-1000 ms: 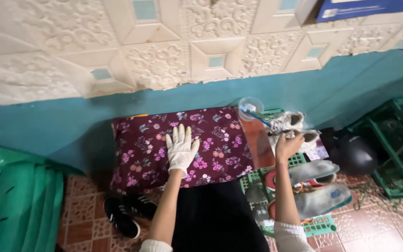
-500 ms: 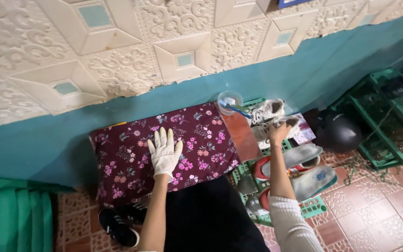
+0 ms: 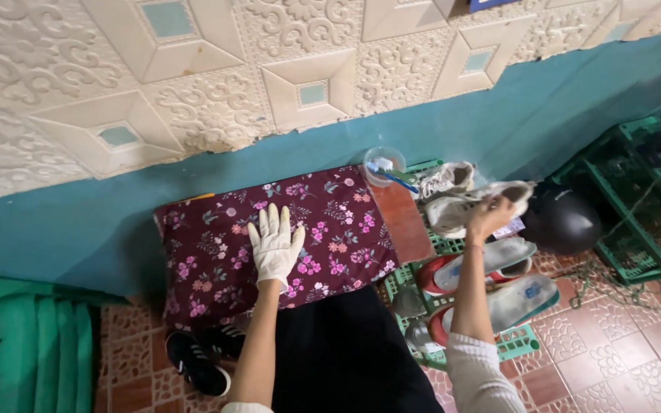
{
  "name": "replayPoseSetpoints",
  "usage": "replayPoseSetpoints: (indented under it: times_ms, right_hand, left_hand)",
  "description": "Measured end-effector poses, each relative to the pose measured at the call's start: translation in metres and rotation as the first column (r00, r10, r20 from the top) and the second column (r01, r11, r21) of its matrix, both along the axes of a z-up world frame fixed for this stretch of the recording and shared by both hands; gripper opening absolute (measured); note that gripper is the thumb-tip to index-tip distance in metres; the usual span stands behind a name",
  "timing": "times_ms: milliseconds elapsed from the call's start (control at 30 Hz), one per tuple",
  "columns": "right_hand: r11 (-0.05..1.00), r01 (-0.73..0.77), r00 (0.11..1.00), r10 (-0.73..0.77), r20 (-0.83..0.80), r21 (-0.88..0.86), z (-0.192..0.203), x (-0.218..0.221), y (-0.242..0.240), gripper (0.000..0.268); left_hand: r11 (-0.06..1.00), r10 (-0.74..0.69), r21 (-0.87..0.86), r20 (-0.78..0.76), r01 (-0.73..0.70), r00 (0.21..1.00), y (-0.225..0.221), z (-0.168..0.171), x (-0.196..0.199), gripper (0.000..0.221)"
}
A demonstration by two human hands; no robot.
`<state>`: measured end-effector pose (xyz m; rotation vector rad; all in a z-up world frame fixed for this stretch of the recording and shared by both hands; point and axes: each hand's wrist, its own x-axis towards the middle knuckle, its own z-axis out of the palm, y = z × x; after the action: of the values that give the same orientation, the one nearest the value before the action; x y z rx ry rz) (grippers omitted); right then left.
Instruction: The person prepares their workspace by putting on a protective glove and laying out a cloth, then begins lacing a white sneaker.
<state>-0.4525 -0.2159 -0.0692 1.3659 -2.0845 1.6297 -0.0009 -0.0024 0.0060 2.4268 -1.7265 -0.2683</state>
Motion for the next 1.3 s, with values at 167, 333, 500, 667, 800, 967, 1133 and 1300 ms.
replayPoseSetpoints:
  times_ms: [167,333,500,667,800,967,1133,1300]
  right_hand:
    - [0.995,-0.017,1.000,0.015,-0.024,-0.097,0.069,0.002,0.029,0.008]
    - [0.963,-0.159,0.980,0.181,0.083,-0.218,0.149,0.044,0.079,0.008]
    - [0.872,-0.371,0.850,0.458,0.262,-0.320,0.194,0.112,0.115,0.004]
    - [0.788,-0.547,0.643,0.612,0.460,-0.283,0.215,0.209,0.153,0.006]
    - [0.731,-0.659,0.493,0.598,0.632,-0.176,0.211,0.262,0.168,0.002]
    - [0.679,-0.694,0.291,0.569,0.769,-0.240,0.168,0.291,0.151,0.008]
    - [0.564,-0.782,0.070,0.502,0.862,-0.265,0.174,0.311,0.167,0.007]
    - [0.379,-0.878,-0.124,0.410,0.903,-0.293,0.183,0.319,0.181,0.017]
  left_hand:
    - [0.999,0.004,-0.049,-0.054,-0.007,0.999,0.000,-0.004,0.004,0.074]
    - [0.922,0.001,-0.372,-0.276,-0.108,0.961,-0.003,-0.035,0.011,0.068]
    - [0.729,0.267,-0.244,-0.759,-0.640,0.593,0.002,-0.016,0.016,0.019]
    - [0.680,0.280,-0.028,-0.914,-0.733,0.295,-0.026,-0.016,0.042,0.019]
    - [0.836,0.111,0.061,-0.992,-0.546,0.058,0.065,0.146,-0.001,0.067]
    - [0.865,-0.465,-0.500,-0.830,0.044,-0.308,0.048,0.057,0.020,0.122]
    - [0.885,-0.420,-0.458,-0.702,-0.087,-0.575,0.042,0.031,0.005,0.139]
    - [0.709,-0.366,0.202,-0.714,-0.675,-0.597,0.026,0.063,0.000,0.052]
